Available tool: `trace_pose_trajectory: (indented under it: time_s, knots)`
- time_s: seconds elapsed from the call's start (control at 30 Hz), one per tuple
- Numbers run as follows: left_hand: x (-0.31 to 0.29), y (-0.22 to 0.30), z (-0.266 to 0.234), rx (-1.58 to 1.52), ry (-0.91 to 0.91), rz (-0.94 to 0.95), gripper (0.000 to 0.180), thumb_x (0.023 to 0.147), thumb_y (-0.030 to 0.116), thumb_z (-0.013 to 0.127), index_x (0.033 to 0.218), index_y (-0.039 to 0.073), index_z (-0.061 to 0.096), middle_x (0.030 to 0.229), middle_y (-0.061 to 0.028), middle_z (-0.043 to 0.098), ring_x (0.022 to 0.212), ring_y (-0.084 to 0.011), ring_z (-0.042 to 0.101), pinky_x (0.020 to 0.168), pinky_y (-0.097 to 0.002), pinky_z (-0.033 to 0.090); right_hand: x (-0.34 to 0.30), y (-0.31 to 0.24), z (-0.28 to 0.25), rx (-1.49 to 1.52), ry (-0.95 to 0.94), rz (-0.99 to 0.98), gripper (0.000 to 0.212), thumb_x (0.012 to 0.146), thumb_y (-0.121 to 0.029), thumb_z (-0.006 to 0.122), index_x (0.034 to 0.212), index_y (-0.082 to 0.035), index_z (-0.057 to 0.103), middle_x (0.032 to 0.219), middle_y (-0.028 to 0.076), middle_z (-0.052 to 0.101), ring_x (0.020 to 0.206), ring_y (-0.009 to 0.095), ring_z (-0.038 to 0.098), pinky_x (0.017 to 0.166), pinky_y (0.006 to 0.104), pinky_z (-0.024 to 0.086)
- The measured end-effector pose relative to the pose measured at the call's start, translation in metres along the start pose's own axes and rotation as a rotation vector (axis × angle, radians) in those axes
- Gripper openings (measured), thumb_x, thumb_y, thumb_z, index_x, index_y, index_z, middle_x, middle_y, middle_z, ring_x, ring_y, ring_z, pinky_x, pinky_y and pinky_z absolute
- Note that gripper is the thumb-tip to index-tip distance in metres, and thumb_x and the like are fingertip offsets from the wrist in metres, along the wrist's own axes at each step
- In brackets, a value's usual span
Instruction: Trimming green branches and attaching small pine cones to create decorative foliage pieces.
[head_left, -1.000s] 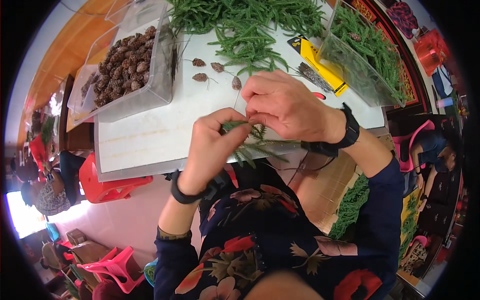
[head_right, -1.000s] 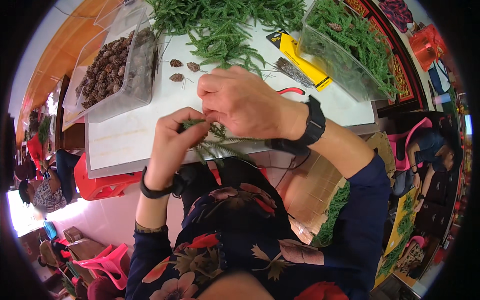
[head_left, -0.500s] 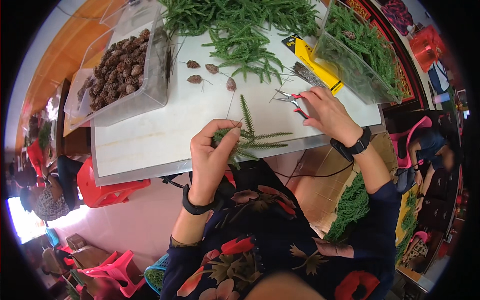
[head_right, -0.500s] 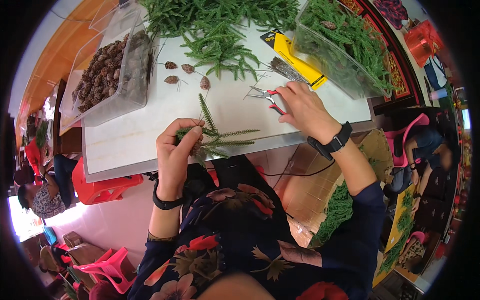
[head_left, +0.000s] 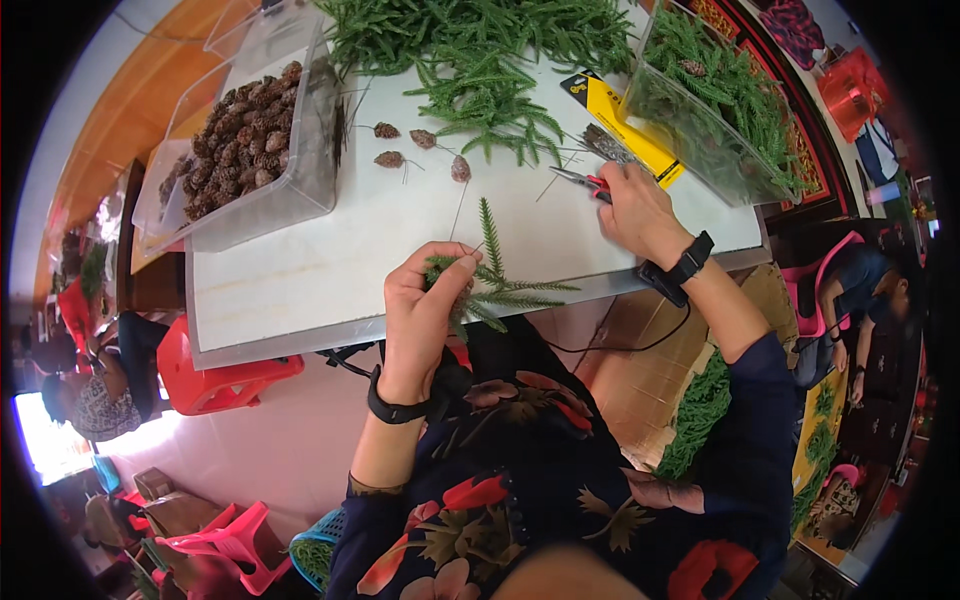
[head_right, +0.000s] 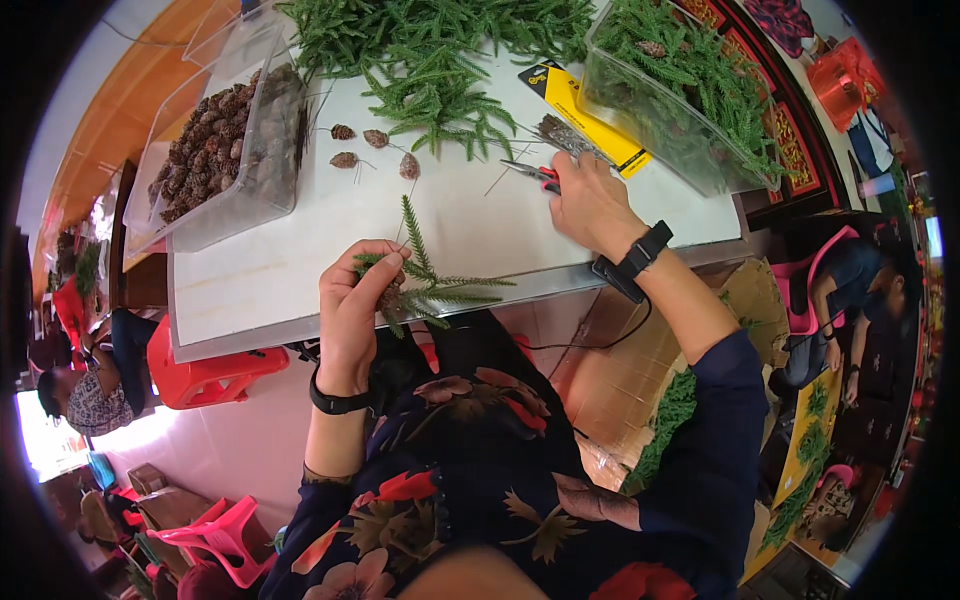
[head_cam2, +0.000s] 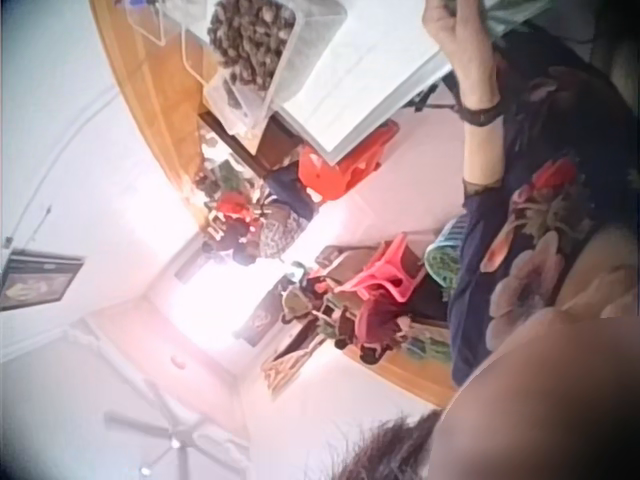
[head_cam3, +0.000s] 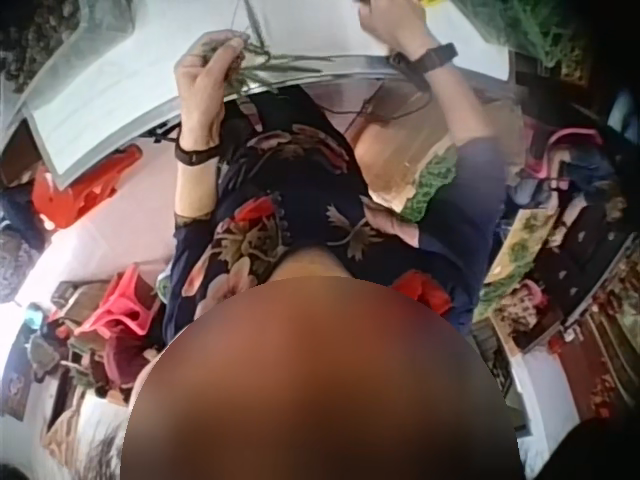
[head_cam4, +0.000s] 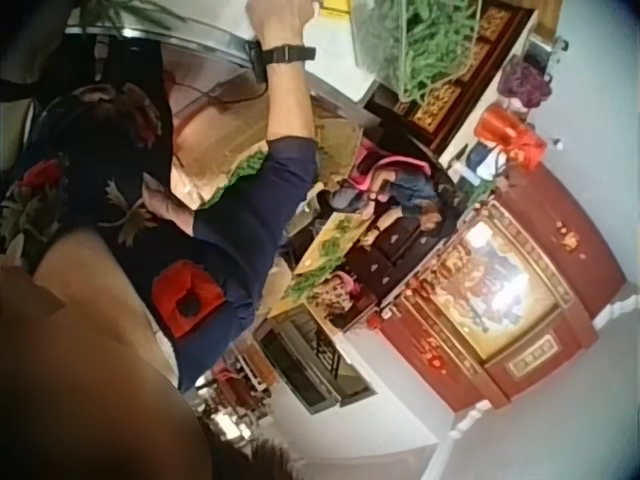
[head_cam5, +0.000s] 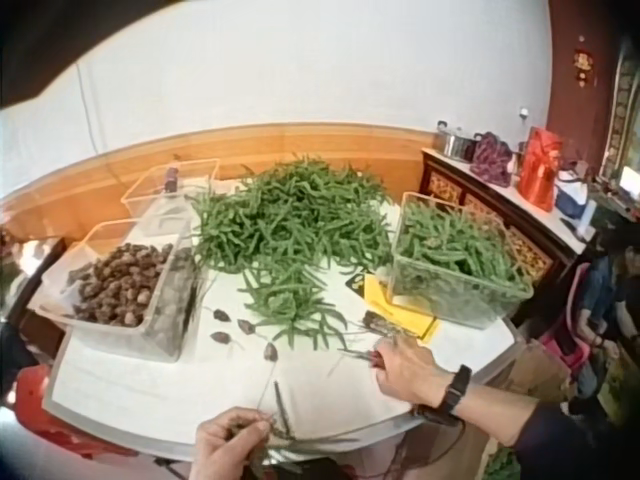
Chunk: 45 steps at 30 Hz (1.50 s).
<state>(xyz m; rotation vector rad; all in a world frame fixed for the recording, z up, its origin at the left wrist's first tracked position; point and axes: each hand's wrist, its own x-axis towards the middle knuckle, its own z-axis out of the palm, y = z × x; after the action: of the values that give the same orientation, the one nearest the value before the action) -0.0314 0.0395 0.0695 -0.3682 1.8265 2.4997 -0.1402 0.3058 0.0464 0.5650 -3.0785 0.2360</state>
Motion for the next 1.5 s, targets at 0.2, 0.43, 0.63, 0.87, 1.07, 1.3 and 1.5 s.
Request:
trace_pose_trajectory:
  time_s: [0.2, 0.43, 0.63, 0.87, 1.07, 1.3, 1.5]
  knots:
    - [0.006, -0.007, -0.010, 0.255, 0.013, 0.084, 0.008, 0.088, 0.003, 0.060, 0.093, -0.002, 0.064, 0.082, 0.0010, 0.062, 0.069, -0.0033, 0.051, 0.062, -0.0168, 0.039, -0.008, -0.027, -0.018, 0.436, -0.015, -0.076, 0.026, 0.078, -0.005, 0.060, 0.103, -0.002, 0.051, 0.090, 0.015, 0.055, 0.083, 0.036, 0.057, 0.074, 0.0419, 0.048]
    - [0.002, -0.008, -0.005, 0.283, 0.028, 0.130, 0.008, 0.089, 0.003, 0.060, 0.093, -0.002, 0.064, 0.080, 0.0010, 0.061, 0.068, -0.0037, 0.051, 0.062, -0.0172, 0.039, -0.032, -0.081, -0.037, 0.463, -0.062, -0.381, 0.033, 0.072, 0.002, 0.060, 0.104, -0.004, 0.054, 0.093, 0.013, 0.054, 0.089, 0.033, 0.055, 0.074, 0.0385, 0.047]
    - [0.000, 0.000, -0.009, 0.045, -0.046, -0.060, 0.009, 0.088, 0.004, 0.058, 0.092, -0.001, 0.063, 0.083, -0.0024, 0.063, 0.071, -0.0069, 0.055, 0.064, -0.0200, 0.042, -0.018, -0.064, -0.022, 0.490, -0.052, -0.486, 0.040, 0.066, 0.005, 0.059, 0.104, -0.005, 0.053, 0.097, 0.012, 0.052, 0.094, 0.032, 0.053, 0.076, 0.0385, 0.047]
    - [-0.002, -0.001, -0.012, -0.161, -0.105, -0.145, 0.006, 0.086, 0.003, 0.060, 0.090, -0.001, 0.063, 0.087, -0.0047, 0.066, 0.073, -0.0078, 0.056, 0.068, -0.0201, 0.043, -0.011, -0.059, -0.018, 0.473, -0.045, -0.588, 0.047, 0.060, 0.008, 0.057, 0.105, -0.006, 0.051, 0.100, 0.011, 0.051, 0.097, 0.033, 0.052, 0.076, 0.0378, 0.048]
    - [-0.004, 0.003, -0.012, -0.249, -0.235, -0.242, 0.008, 0.086, 0.004, 0.059, 0.091, -0.001, 0.063, 0.089, -0.0068, 0.065, 0.076, -0.0109, 0.057, 0.070, -0.0226, 0.045, -0.002, -0.058, -0.017, 0.539, -0.033, -0.681, 0.047, 0.060, 0.008, 0.057, 0.104, -0.007, 0.051, 0.100, 0.011, 0.051, 0.097, 0.033, 0.052, 0.077, 0.0381, 0.048]
    - [-0.001, -0.006, -0.020, -0.382, -0.430, -0.386, 0.011, 0.083, 0.006, 0.060, 0.092, -0.001, 0.062, 0.086, -0.0070, 0.064, 0.074, -0.0128, 0.057, 0.069, -0.0243, 0.045, 0.015, -0.059, -0.021, 0.548, -0.094, -0.839, 0.043, 0.063, 0.003, 0.062, 0.103, -0.008, 0.053, 0.100, 0.011, 0.050, 0.094, 0.032, 0.053, 0.076, 0.0379, 0.047]
    - [0.002, -0.015, -0.026, -0.464, -0.587, -0.462, 0.014, 0.081, 0.008, 0.061, 0.090, -0.002, 0.062, 0.083, -0.0067, 0.062, 0.072, -0.0137, 0.056, 0.067, -0.0248, 0.044, 0.020, -0.064, -0.024, 0.525, -0.083, -0.946, 0.039, 0.066, -0.005, 0.068, 0.102, -0.008, 0.054, 0.100, 0.010, 0.050, 0.090, 0.031, 0.053, 0.076, 0.0372, 0.047]
